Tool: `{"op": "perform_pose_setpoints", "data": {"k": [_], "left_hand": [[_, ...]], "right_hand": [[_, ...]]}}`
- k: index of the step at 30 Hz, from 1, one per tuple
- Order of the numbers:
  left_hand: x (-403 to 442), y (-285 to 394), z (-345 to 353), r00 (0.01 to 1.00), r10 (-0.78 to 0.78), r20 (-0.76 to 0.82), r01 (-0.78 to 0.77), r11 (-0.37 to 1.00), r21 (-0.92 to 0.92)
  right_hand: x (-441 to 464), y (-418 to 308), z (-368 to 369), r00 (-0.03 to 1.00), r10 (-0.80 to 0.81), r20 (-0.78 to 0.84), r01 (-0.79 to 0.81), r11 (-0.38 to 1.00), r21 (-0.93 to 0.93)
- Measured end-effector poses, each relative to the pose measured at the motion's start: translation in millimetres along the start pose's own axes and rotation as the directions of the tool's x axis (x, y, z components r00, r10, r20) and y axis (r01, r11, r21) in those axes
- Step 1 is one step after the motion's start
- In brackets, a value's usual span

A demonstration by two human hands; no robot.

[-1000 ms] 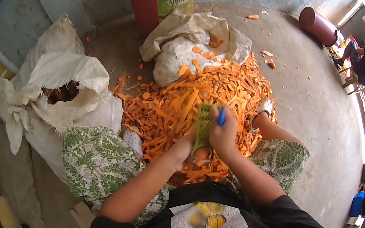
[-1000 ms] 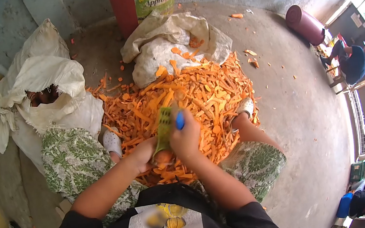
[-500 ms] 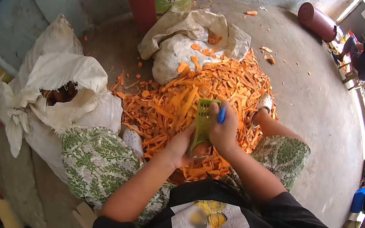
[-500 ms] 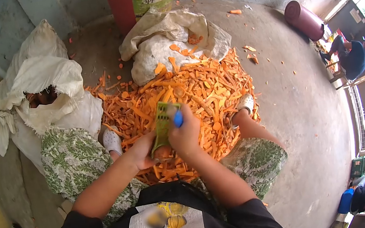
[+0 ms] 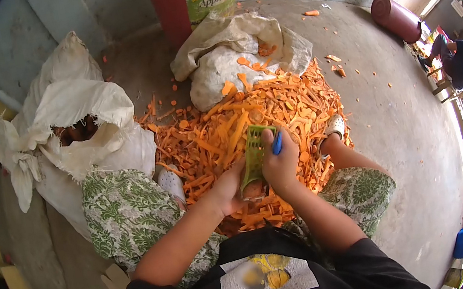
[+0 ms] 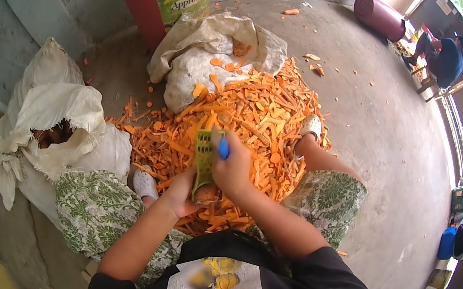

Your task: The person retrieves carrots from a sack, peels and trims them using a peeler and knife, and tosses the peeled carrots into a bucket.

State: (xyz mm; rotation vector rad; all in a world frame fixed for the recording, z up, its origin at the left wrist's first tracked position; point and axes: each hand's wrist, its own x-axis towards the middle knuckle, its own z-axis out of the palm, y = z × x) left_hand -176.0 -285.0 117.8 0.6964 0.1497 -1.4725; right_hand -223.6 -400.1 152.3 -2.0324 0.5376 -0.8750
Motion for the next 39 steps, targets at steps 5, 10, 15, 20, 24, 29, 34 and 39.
{"op": "perform_pose_setpoints", "data": {"k": [5,10,15,20,24,29,34,39], "left_hand": [[-8.1,-6.3,15.2,0.992,-0.067,0.105,0.056,0.993,0.104],[-3.8,-0.9,8.5,1.0,-0.011,0.016,0.011,1.0,-0.022],[-2.2,-2.7,9.2,0.989,0.06,-0.135,-0.057,0.998,0.028],[-12.6,-7.5,22.2,0.996,-0.066,0.053,0.058,0.989,0.136],[-5.0,-5.5,10.3,1.0,-0.007,-0.03,0.01,0.996,0.085],[-4.5,-2.9,13.3,0.986,0.077,-0.145,-0.069,0.996,0.057],[-13.2,-5.4,15.9,0.997,-0.039,0.074,0.02,0.97,0.241],[-4.6,-7.4,10.1,0.996,-0.03,-0.086,0.041,0.99,0.133]], "right_hand": [[64.1,58.3,-15.6,0.914,0.324,-0.243,-0.288,0.942,0.175],[31.4,13.5,-22.4,0.937,0.349,-0.018,-0.333,0.907,0.257],[0.6,1.0,-1.3,0.988,0.141,0.054,-0.142,0.99,-0.001],[63.7,59.7,-28.0,0.877,0.424,-0.224,-0.366,0.894,0.258],[41.4,24.6,-31.2,0.908,0.416,-0.052,-0.376,0.862,0.34],[-0.4,0.2,-3.8,0.995,0.087,0.045,-0.089,0.995,0.05],[64.3,31.3,-22.1,0.883,0.376,-0.283,-0.334,0.924,0.184],[40.6,14.2,-27.8,0.919,0.393,-0.032,-0.364,0.876,0.317]]}}
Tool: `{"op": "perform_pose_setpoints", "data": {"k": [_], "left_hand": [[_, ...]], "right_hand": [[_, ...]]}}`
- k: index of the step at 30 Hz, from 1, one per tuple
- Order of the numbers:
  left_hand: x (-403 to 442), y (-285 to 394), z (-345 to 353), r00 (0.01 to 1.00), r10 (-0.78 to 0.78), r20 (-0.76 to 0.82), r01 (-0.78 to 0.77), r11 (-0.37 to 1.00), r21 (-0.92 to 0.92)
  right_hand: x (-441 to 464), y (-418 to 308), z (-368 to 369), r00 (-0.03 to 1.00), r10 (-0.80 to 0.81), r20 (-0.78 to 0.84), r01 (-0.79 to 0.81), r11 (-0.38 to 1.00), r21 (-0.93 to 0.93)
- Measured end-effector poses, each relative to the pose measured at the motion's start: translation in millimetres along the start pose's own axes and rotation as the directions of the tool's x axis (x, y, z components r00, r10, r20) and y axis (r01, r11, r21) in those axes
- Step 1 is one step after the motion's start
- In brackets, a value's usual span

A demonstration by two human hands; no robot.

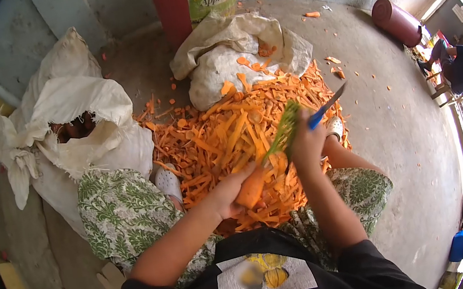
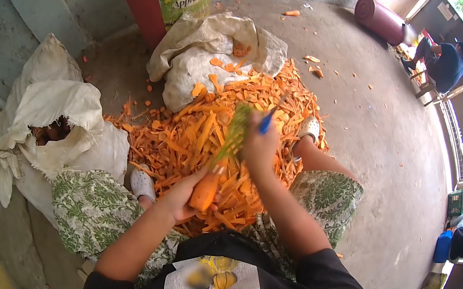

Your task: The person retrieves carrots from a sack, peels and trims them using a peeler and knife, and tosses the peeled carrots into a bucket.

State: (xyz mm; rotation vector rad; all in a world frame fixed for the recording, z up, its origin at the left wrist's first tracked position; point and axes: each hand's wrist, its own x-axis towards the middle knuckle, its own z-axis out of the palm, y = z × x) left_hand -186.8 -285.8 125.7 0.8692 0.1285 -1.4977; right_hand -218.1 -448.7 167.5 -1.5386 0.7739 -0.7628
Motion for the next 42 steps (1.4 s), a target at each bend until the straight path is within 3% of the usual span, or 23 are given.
{"op": "perform_pose_setpoints", "data": {"k": [2,5,7,9,12,14,16,18,21,23,24,25,27,28,30,31,32,33,34,35,36,38,42], "left_hand": [[4.8,3.6,-3.7,0.999,0.033,0.005,-0.032,0.982,-0.184],[0.5,2.8,-1.0,0.99,0.118,0.073,-0.106,0.982,-0.154],[-2.4,2.1,-0.2,0.98,0.15,0.127,-0.134,0.983,-0.13],[-7.5,5.8,5.8,0.998,0.022,0.065,-0.027,0.997,0.076],[-8.6,-5.1,9.7,1.0,-0.015,0.026,0.015,1.0,-0.005],[-0.3,-5.1,-6.7,0.989,-0.085,0.125,0.092,0.995,-0.045],[4.4,-0.1,-7.4,1.0,0.026,0.003,-0.025,0.985,-0.172],[3.8,3.3,-5.1,0.999,0.029,0.02,-0.023,0.97,-0.242],[0.2,1.6,-4.8,0.997,0.071,0.018,-0.066,0.977,-0.201],[9.9,-6.0,-18.8,0.982,0.021,0.188,0.015,0.982,-0.188],[6.2,-6.3,-15.0,0.982,0.023,0.188,0.013,0.982,-0.19],[-1.4,-3.9,-6.7,0.988,-0.009,0.153,0.022,0.996,-0.082],[-17.8,4.3,8.7,0.998,-0.012,0.067,-0.001,0.983,0.186],[-17.4,7.1,7.4,0.998,-0.012,0.069,-0.001,0.982,0.191],[-17.2,11.3,0.9,0.979,0.203,-0.014,-0.185,0.919,0.348],[-12.0,12.3,-10.8,0.964,0.265,-0.022,-0.245,0.917,0.314],[-12.6,16.3,-13.0,0.963,0.269,-0.023,-0.249,0.917,0.312],[-13.6,20.7,-14.6,0.932,0.36,-0.029,-0.31,0.838,0.448],[-14.8,23.7,-17.2,0.895,0.446,-0.023,-0.353,0.737,0.577],[-10.3,24.1,-24.5,0.854,0.52,-0.018,-0.365,0.623,0.692],[-9.5,24.4,-28.5,0.855,0.519,-0.017,-0.364,0.622,0.693],[-10.1,26.9,-28.7,0.774,0.633,0.01,-0.381,0.454,0.806],[-15.2,28.4,-23.3,0.746,0.664,0.052,-0.383,0.363,0.849]], "right_hand": [[-36.3,8.5,15.3,0.967,-0.239,0.093,0.249,0.962,-0.116],[-48.3,3.5,24.4,0.948,-0.29,0.129,0.314,0.917,-0.246],[-27.0,18.8,22.9,0.97,-0.236,0.061,0.244,0.945,-0.217],[6.4,19.9,15.9,0.985,-0.141,-0.103,0.124,0.981,-0.151],[44.0,27.4,-7.3,0.958,-0.043,-0.284,0.014,0.994,-0.104],[26.0,20.2,-6.9,0.967,-0.018,-0.254,0.009,0.999,-0.037],[-10.4,10.8,6.0,0.998,-0.061,-0.003,0.06,0.991,-0.12],[-41.1,14.2,18.2,0.967,-0.232,0.105,0.247,0.955,-0.165],[-48.3,10.9,24.8,0.965,-0.218,0.145,0.246,0.943,-0.222],[-22.0,30.6,21.9,0.983,-0.166,0.071,0.176,0.971,-0.164],[-2.5,31.2,15.7,0.993,-0.11,-0.039,0.1,0.977,-0.188],[17.4,29.2,8.0,0.987,-0.055,-0.151,0.024,0.979,-0.204],[47.5,40.1,-14.8,0.963,-0.15,-0.225,0.09,0.962,-0.256],[57.5,46.9,-28.2,0.98,-0.075,-0.182,0.023,0.962,-0.273],[51.0,33.5,-42.1,0.994,0.109,-0.005,-0.107,0.967,-0.23],[44.0,34.3,-43.4,0.994,0.108,-0.004,-0.106,0.967,-0.231],[35.1,35.7,-41.0,0.978,0.064,0.2,-0.024,0.981,-0.195],[26.2,36.3,-37.2,0.919,0.01,0.394,0.049,0.989,-0.14],[12.3,14.7,-34.8,0.847,0.212,0.487,-0.024,0.931,-0.364],[5.2,21.2,-34.4,0.801,0.188,0.568,0.138,0.865,-0.482],[0.7,26.7,-33.3,0.744,0.184,0.642,0.302,0.765,-0.569],[-6.0,23.5,-25.1,0.703,0.204,0.682,0.336,0.749,-0.571],[-8.1,35.3,-19.5,0.598,0.17,0.783,0.456,0.732,-0.507]]}}
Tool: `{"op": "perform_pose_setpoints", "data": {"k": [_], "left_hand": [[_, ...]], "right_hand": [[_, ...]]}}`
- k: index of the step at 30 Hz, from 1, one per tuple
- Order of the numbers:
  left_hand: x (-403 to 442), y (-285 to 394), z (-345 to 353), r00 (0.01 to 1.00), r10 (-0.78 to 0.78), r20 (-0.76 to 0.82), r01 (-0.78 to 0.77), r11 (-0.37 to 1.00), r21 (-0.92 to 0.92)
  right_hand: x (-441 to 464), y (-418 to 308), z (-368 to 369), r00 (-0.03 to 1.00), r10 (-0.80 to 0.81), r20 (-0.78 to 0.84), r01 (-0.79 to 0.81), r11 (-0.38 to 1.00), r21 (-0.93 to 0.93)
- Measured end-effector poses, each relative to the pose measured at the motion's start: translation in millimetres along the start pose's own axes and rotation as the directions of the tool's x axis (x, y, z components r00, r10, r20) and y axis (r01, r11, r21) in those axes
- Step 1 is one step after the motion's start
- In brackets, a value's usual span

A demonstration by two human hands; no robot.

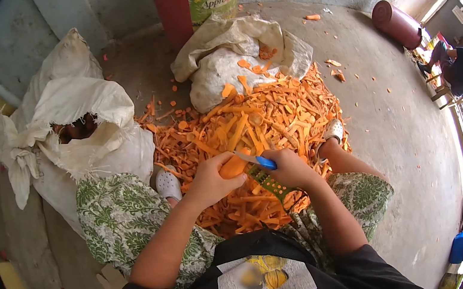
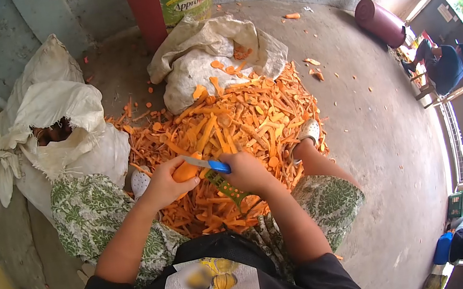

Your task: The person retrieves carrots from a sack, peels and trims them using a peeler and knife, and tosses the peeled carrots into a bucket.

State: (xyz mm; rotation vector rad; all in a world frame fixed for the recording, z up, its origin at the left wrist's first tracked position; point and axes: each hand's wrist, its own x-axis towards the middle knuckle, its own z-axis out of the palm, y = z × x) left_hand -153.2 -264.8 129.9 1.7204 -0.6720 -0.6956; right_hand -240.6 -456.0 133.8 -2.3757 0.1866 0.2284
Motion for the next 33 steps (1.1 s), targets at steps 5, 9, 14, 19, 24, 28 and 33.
{"op": "perform_pose_setpoints", "data": {"k": [5,9,14,19,24,28,33], "left_hand": [[-6.9,18.9,-8.5,0.98,0.17,0.105,-0.176,0.983,0.053],[-11.8,22.2,-9.9,0.96,0.217,0.178,-0.224,0.975,0.018],[-12.5,34.2,-0.1,0.791,0.6,0.12,-0.611,0.785,0.098],[-8.6,26.8,7.7,0.897,0.436,0.076,-0.443,0.883,0.154],[-5.8,17.8,-0.8,0.911,0.397,-0.112,-0.35,0.888,0.299],[-2.3,6.7,1.9,0.973,0.172,-0.153,-0.125,0.953,0.275],[5.1,-11.0,1.7,0.989,0.049,-0.142,-0.011,0.965,0.262]], "right_hand": [[3.7,2.5,3.8,0.999,-0.012,0.039,0.01,0.999,0.051],[16.8,16.3,16.7,0.963,0.268,-0.015,-0.265,0.958,0.105],[28.3,41.0,57.2,0.927,0.337,0.163,-0.334,0.941,-0.046],[29.8,23.5,96.5,0.989,-0.104,-0.104,0.147,0.68,0.718],[30.4,-7.9,46.5,0.914,0.406,0.008,-0.108,0.223,0.969],[25.0,-13.7,34.7,0.887,0.405,-0.223,-0.204,0.776,0.596],[13.4,-16.5,29.3,0.954,0.029,-0.299,0.005,0.993,0.114]]}}
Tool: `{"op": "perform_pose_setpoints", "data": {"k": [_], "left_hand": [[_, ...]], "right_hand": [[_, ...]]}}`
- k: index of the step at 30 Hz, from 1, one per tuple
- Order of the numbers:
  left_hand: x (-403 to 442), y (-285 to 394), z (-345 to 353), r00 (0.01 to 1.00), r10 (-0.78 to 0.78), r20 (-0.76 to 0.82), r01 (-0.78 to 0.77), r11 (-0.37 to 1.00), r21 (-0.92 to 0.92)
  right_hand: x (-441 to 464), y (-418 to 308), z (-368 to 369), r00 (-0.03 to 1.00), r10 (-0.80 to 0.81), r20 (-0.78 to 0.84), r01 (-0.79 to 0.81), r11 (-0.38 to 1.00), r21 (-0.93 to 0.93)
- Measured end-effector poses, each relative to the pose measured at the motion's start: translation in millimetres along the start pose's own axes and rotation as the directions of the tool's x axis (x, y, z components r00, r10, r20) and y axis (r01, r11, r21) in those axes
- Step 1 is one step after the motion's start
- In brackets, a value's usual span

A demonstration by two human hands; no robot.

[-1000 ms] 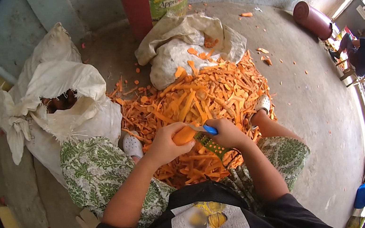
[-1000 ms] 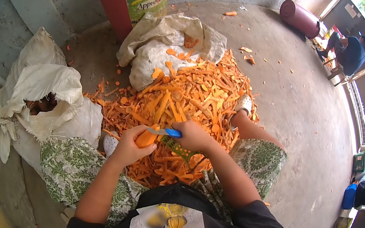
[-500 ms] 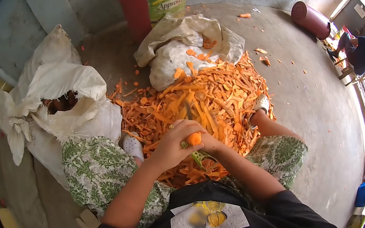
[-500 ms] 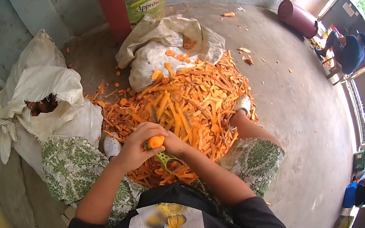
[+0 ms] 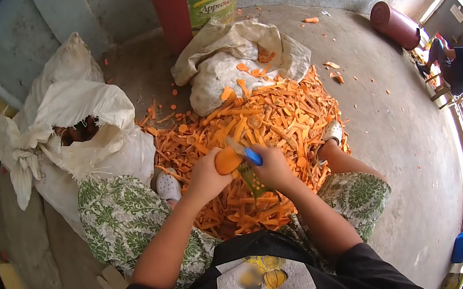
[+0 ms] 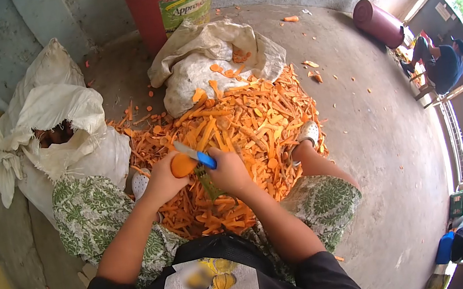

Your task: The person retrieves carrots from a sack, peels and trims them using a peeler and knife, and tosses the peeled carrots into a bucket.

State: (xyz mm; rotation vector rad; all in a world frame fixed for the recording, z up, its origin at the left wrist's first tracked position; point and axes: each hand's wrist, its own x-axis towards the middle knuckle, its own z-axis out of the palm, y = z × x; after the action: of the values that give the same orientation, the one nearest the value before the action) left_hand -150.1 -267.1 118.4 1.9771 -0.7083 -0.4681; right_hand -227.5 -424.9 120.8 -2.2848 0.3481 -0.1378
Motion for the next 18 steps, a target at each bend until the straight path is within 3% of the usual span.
{"op": "perform_pose_setpoints", "data": {"k": [7,10,13,15,18], "left_hand": [[0.8,12.9,-8.7,0.999,-0.012,-0.034,0.008,0.993,-0.117],[-1.0,16.1,-12.1,0.999,-0.016,0.029,0.018,0.996,-0.082],[-1.5,13.6,-15.5,0.992,0.076,0.102,-0.069,0.995,-0.068],[-1.7,11.9,-17.1,0.97,0.081,0.228,-0.033,0.978,-0.208],[-3.0,10.3,-16.8,0.968,0.051,0.248,0.002,0.978,-0.209]], "right_hand": [[-10.5,-9.2,-10.2,0.988,0.044,0.148,-0.025,0.991,-0.129],[-9.6,-0.9,-6.1,0.99,0.046,0.135,-0.029,0.992,-0.127],[-5.8,9.6,-7.0,0.984,-0.004,0.176,0.022,0.995,-0.097],[-1.2,17.1,-7.9,0.972,-0.058,0.23,0.068,0.997,-0.038],[0.3,12.7,-9.5,0.976,-0.019,0.219,0.032,0.998,-0.056]]}}
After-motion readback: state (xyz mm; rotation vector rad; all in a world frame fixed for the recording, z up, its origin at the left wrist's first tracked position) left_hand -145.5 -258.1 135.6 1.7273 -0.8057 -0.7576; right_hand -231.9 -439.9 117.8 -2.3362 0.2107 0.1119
